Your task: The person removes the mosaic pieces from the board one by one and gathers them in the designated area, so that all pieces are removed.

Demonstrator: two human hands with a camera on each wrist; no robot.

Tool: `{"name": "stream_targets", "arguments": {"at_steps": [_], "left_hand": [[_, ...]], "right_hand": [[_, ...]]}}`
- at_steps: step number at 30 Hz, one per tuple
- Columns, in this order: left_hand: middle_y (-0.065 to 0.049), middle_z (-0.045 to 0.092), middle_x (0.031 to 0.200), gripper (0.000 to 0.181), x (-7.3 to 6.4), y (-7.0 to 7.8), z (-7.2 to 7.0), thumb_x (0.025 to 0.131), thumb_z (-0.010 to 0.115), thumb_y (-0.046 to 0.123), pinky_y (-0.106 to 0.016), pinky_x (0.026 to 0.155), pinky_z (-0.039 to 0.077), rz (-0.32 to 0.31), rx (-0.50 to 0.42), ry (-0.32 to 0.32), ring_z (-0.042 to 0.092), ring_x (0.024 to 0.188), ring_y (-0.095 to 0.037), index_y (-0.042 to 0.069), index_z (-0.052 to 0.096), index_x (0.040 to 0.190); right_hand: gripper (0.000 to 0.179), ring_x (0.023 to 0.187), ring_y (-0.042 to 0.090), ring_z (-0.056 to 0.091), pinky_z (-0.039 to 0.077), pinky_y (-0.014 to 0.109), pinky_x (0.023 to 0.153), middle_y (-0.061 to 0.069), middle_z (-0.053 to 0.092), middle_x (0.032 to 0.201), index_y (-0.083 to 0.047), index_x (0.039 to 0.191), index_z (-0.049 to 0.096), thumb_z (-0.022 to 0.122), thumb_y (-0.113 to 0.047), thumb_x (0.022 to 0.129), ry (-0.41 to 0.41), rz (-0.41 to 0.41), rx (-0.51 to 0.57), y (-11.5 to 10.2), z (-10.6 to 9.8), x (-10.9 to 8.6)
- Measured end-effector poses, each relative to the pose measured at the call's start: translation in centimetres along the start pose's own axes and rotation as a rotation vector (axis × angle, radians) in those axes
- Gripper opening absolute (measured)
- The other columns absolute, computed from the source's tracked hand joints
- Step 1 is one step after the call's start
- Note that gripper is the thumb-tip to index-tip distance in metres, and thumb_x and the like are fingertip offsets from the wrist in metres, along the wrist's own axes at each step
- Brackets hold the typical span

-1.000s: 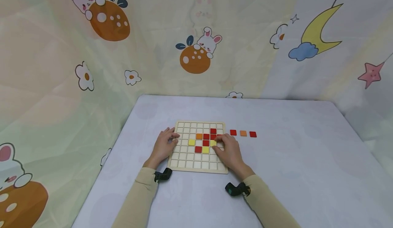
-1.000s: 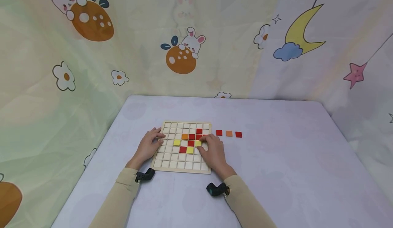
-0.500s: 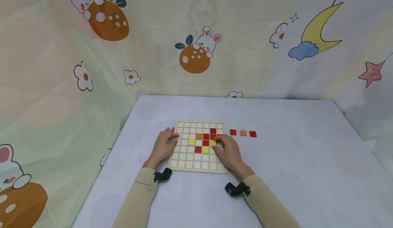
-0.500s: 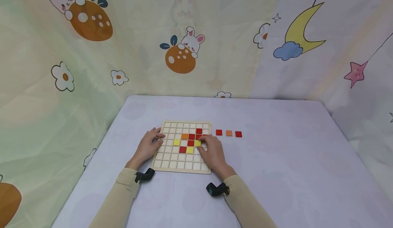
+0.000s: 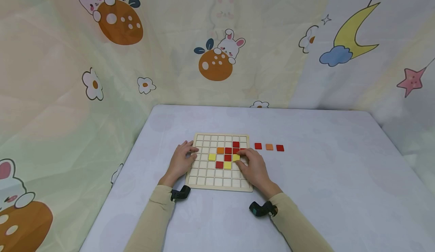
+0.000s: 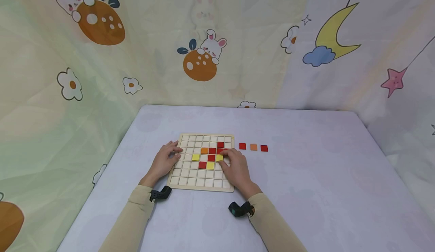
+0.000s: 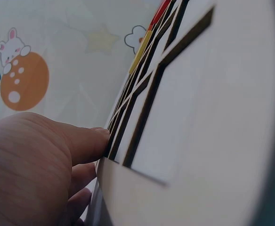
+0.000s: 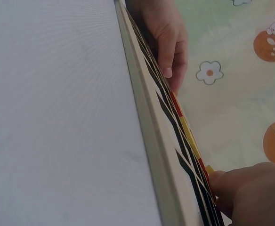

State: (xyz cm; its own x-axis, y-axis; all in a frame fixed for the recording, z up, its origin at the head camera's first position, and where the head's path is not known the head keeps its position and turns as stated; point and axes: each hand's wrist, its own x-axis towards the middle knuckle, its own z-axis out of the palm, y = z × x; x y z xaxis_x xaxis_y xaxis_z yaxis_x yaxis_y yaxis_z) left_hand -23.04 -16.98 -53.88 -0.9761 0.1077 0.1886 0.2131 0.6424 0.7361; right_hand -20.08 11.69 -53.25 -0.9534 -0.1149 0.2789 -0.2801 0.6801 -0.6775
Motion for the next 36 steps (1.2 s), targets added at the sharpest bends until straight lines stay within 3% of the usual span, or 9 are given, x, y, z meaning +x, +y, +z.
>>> {"name": "stream_targets", "arguments": {"at_steps": [8,18,27,36], "left_hand": [[-0.015,0.047,0.147,0.019,0.0,0.1,-0.1,0.092,0.066,0.007,-0.046,0.124,0.01,-0.01,-0.003,-0.008,0.027,0.145,-0.032,0.007,0.07,0.11],[-0.015,0.047,0.147,0.018,0.0,0.2,-0.2,0.093,0.065,0.008,-0.045,0.124,0.009,-0.018,0.005,-0.011,0.027,0.145,-0.032,0.006,0.07,0.11],[-0.016,0.048,0.145,0.018,-0.1,0.0,-0.1,0.091,0.066,0.006,-0.05,0.123,0.011,0.002,0.011,0.007,0.029,0.144,-0.035,0.006,0.07,0.109],[-0.015,0.048,0.146,0.018,0.0,0.0,-0.1,0.092,0.066,0.007,-0.046,0.124,0.01,0.0,0.002,-0.002,0.028,0.145,-0.032,0.007,0.07,0.109]], "right_hand": [[0.035,0.102,0.017,0.056,0.053,0.038,0.09,0.0,0.063,0.111,-0.01,0.12,0.065,0.074,-0.02,0.088,0.003,-0.012,0.032,0.5,-0.7,-0.1],[0.029,0.109,0.023,0.056,0.051,0.045,0.094,0.004,0.063,0.112,-0.01,0.114,0.068,0.074,-0.013,0.086,0.04,-0.005,-0.003,2.0,-2.0,0.3],[0.03,0.107,0.026,0.056,0.05,0.047,0.093,0.008,0.063,0.111,-0.008,0.116,0.068,0.074,-0.012,0.086,0.067,0.034,-0.035,3.2,-3.0,0.5],[0.031,0.109,0.026,0.058,0.05,0.049,0.097,0.007,0.064,0.111,-0.008,0.117,0.067,0.071,-0.012,0.087,0.105,0.116,-0.032,4.8,-4.2,0.7]]}}
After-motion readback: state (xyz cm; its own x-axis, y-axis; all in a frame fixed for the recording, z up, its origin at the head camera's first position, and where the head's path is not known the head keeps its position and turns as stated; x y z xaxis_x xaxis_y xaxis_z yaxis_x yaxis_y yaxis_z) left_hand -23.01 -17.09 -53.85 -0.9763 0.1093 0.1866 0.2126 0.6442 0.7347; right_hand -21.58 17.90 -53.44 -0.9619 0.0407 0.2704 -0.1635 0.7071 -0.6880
